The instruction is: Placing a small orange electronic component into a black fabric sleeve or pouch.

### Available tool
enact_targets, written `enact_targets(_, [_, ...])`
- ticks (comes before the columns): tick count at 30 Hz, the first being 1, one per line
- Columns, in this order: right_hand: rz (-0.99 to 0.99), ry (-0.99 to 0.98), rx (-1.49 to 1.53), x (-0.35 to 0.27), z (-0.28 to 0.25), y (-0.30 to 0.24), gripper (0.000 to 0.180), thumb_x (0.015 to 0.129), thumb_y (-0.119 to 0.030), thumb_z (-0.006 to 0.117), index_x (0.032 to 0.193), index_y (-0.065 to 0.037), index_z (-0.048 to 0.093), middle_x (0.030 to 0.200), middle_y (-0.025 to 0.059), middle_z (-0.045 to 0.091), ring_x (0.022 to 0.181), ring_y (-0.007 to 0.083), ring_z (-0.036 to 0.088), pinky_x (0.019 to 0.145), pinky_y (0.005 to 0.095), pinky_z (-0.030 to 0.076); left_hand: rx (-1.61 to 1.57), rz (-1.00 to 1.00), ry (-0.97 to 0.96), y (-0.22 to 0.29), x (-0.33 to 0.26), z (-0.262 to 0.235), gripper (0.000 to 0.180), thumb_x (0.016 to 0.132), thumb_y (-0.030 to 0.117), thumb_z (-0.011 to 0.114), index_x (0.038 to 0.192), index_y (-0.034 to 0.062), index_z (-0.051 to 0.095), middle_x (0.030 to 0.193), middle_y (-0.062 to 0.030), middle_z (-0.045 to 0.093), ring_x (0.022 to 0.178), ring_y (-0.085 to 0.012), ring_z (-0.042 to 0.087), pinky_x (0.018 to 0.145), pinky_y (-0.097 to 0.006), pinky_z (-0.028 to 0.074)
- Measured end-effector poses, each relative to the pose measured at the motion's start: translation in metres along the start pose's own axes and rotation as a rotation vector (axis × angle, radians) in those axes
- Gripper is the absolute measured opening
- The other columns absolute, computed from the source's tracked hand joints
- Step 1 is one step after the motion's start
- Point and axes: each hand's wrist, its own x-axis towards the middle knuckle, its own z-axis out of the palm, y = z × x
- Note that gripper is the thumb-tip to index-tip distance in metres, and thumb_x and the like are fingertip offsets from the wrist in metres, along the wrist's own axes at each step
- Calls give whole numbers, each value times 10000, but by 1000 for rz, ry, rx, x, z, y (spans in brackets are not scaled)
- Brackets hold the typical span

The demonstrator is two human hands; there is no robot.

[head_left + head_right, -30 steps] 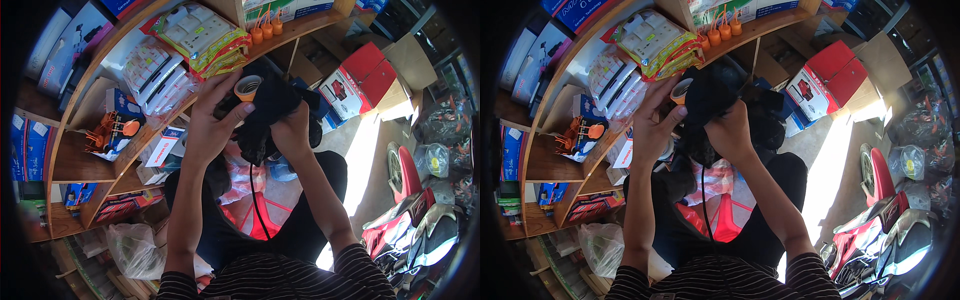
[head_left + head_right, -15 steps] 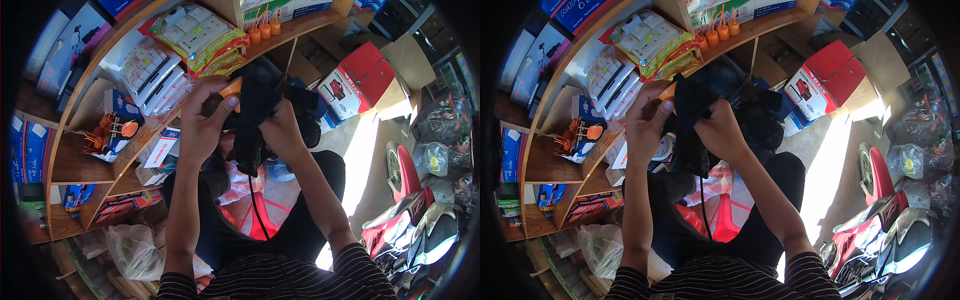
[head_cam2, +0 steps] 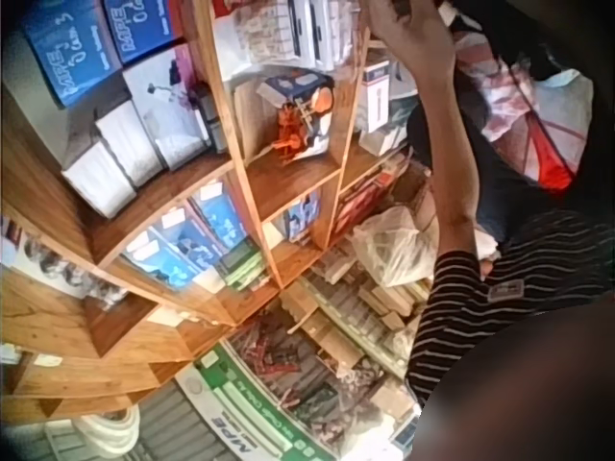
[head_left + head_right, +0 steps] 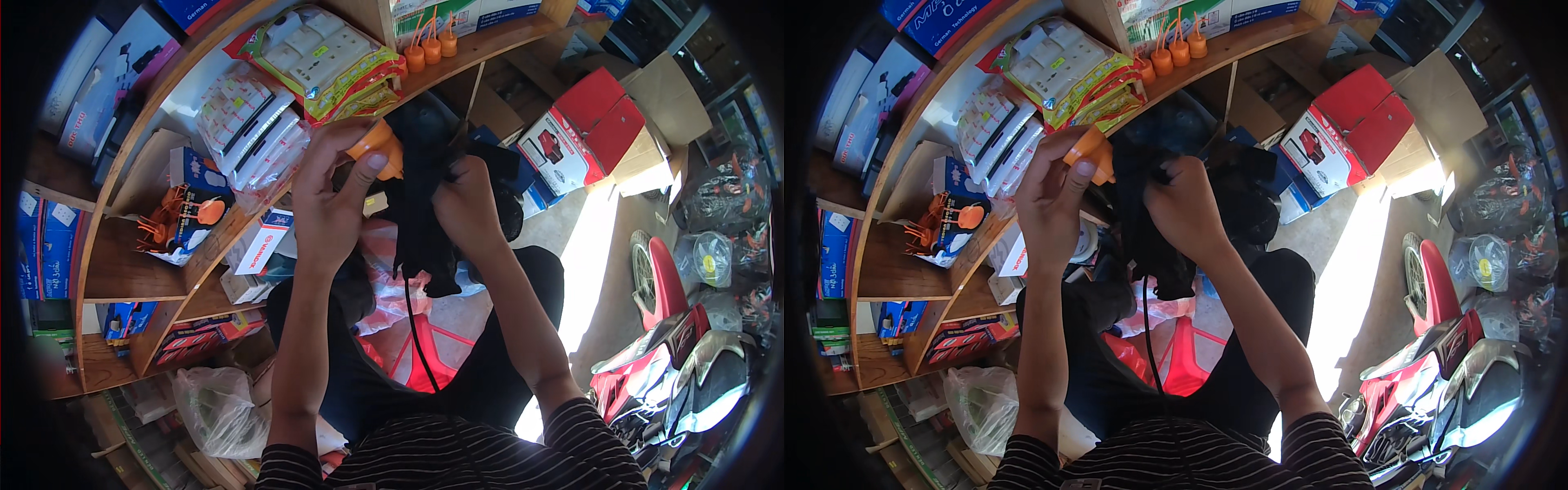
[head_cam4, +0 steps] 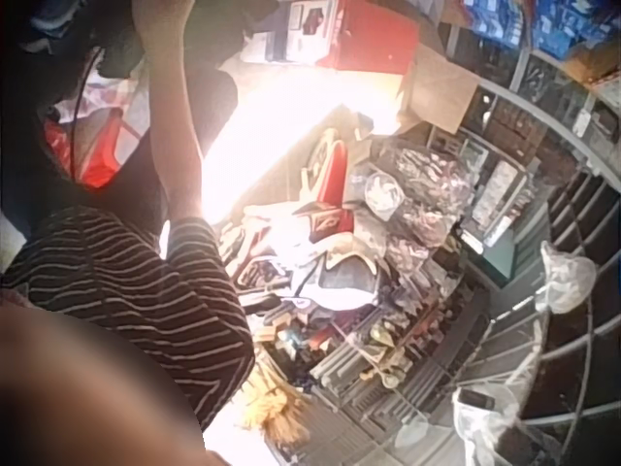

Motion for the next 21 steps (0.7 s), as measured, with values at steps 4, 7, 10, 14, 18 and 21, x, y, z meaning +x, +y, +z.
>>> enact_targets(4, [-33,-75,-76,4,-2,14,170,794,0,564,895,74,678,747,147,693,678,135,650,647,314,498,-88,-80,52,4,1,-2,272,953,162,676,1164,-2,621,1180,-80,653,943,-112,622,834,-263,500])
enact_targets(7, [-41,-66,-13,2,8,10,153,792,-17,585,876,79,668,728,182,672,655,168,650,630,326,490,-164,-107,4,7,1,-9,272,967,173,665,1165,-5,616,1172,-72,654,912,-94,619,823,-257,498])
enact_targets(10, [-67,-65,-57,-1,9,9,168,793,-28,599,912,75,658,767,201,674,667,222,661,650,330,495,-254,-122,14,3,2,-10,266,974,178,659,1153,-14,614,1157,-85,652,896,-98,619,804,-248,498])
enact_targets(14, [-221,-74,-154,-1,13,13,220,797,-37,609,987,67,642,840,216,682,732,300,669,713,342,507,-234,-178,23,1,-2,-5,274,974,176,657,1154,-23,601,1154,-104,647,922,-118,638,808,-253,516])
enact_targets(18, [-181,-85,-159,0,11,8,214,811,-49,608,988,66,645,863,219,685,770,274,677,745,349,510,-226,-145,73,2,-2,4,317,975,183,654,1212,-5,559,1144,-132,649,997,-162,663,842,-282,544])
enact_targets(21, [-74,-95,-97,-4,10,-1,202,836,-64,597,988,57,653,852,189,688,766,211,671,741,337,510,-386,-267,63,12,1,10,341,1002,247,608,1240,13,542,1155,-163,658,1015,-183,671,860,-293,548])
